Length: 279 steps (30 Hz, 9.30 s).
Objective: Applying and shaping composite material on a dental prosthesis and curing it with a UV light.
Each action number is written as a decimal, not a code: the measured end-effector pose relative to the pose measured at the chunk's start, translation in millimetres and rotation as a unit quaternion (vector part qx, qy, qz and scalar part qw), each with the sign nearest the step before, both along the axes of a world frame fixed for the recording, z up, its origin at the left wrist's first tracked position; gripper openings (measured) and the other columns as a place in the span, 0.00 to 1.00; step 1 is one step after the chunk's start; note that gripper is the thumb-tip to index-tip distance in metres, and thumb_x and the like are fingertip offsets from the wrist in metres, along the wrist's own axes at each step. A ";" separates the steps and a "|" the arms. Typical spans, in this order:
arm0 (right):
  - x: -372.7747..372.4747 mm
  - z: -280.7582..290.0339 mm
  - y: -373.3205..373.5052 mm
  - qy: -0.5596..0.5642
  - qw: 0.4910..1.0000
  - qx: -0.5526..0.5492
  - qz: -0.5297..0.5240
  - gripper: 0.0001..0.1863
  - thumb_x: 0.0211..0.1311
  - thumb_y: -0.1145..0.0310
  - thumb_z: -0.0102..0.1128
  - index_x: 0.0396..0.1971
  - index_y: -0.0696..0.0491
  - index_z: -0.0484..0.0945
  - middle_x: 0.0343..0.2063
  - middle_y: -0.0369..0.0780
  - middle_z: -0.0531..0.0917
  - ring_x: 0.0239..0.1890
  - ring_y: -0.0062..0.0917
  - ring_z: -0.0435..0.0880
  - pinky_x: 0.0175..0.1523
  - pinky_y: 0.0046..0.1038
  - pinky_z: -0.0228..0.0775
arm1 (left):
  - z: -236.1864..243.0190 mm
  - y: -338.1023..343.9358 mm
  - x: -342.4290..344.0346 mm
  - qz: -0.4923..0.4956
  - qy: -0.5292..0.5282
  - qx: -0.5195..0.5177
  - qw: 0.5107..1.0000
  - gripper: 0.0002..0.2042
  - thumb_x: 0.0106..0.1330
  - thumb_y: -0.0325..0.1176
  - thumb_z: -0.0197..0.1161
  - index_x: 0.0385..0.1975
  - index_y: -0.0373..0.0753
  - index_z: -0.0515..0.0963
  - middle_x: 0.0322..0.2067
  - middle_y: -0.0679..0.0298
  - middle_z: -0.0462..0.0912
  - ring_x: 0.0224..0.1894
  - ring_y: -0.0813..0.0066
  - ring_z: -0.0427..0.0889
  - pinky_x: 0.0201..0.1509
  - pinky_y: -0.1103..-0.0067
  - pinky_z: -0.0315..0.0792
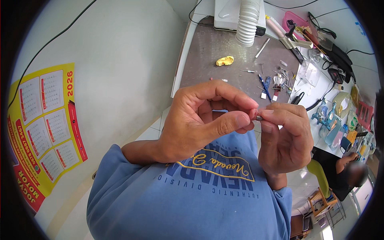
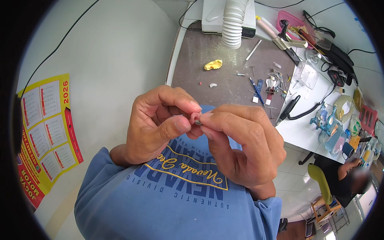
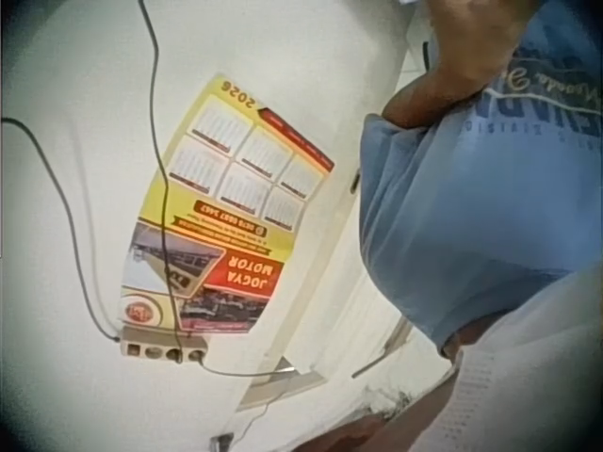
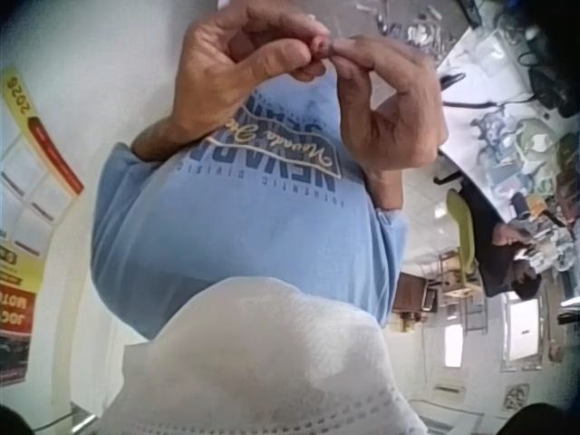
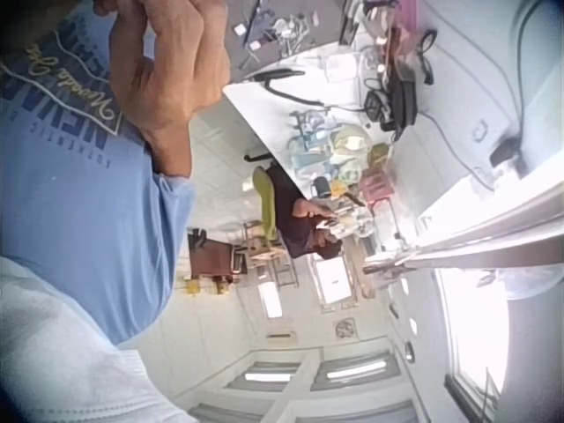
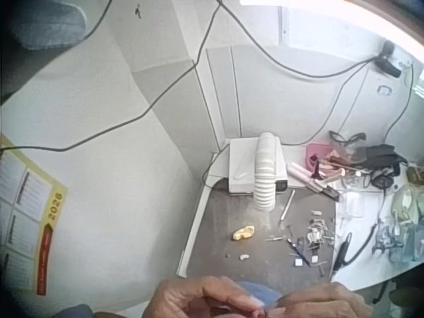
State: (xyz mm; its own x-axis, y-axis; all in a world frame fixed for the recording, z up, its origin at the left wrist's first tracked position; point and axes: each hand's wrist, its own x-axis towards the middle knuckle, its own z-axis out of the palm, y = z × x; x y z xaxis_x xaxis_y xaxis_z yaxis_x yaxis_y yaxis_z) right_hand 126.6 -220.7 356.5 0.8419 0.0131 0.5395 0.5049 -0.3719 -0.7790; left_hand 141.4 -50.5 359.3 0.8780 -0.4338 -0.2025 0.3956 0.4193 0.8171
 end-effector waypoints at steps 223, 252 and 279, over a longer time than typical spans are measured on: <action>70.9 106.3 -8.8 -0.193 0.961 -0.189 -0.052 0.12 0.47 0.76 0.71 0.34 0.54 0.81 0.29 0.38 0.83 0.28 0.26 0.84 0.31 0.25 0.75 | 64.9 -29.1 85.8 0.107 -0.293 -0.024 0.950 0.05 0.63 0.24 0.64 0.37 0.33 0.78 0.39 0.61 0.81 0.44 0.78 0.79 0.49 0.81 0.76; 209.2 211.2 0.9 -0.202 0.791 -0.533 -0.221 0.05 0.41 0.75 0.67 0.23 0.56 0.84 0.19 0.47 0.83 0.24 0.37 0.85 0.31 0.33 0.77 | 135.0 -26.6 225.2 0.255 -0.457 0.066 0.849 0.15 0.62 0.22 0.61 0.49 0.30 0.76 0.45 0.56 0.81 0.51 0.69 0.79 0.58 0.72 0.74; 202.8 212.3 -13.7 -0.133 0.874 -0.454 -0.108 0.08 0.52 0.71 0.59 0.20 0.60 0.83 0.13 0.50 0.78 0.16 0.41 0.78 0.29 0.38 0.73 | 127.3 -24.4 226.1 0.261 -0.489 0.115 0.824 0.16 0.65 0.22 0.58 0.52 0.30 0.73 0.51 0.53 0.78 0.55 0.66 0.77 0.58 0.70 0.74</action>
State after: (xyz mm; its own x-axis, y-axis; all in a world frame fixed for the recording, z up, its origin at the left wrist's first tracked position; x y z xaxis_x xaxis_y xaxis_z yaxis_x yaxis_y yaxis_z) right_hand 329.4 -234.3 568.8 0.7245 0.3938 0.5657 0.4647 -0.8852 0.0211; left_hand 367.5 -74.9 486.6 0.7248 0.0060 0.6890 -0.6850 0.1135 0.7196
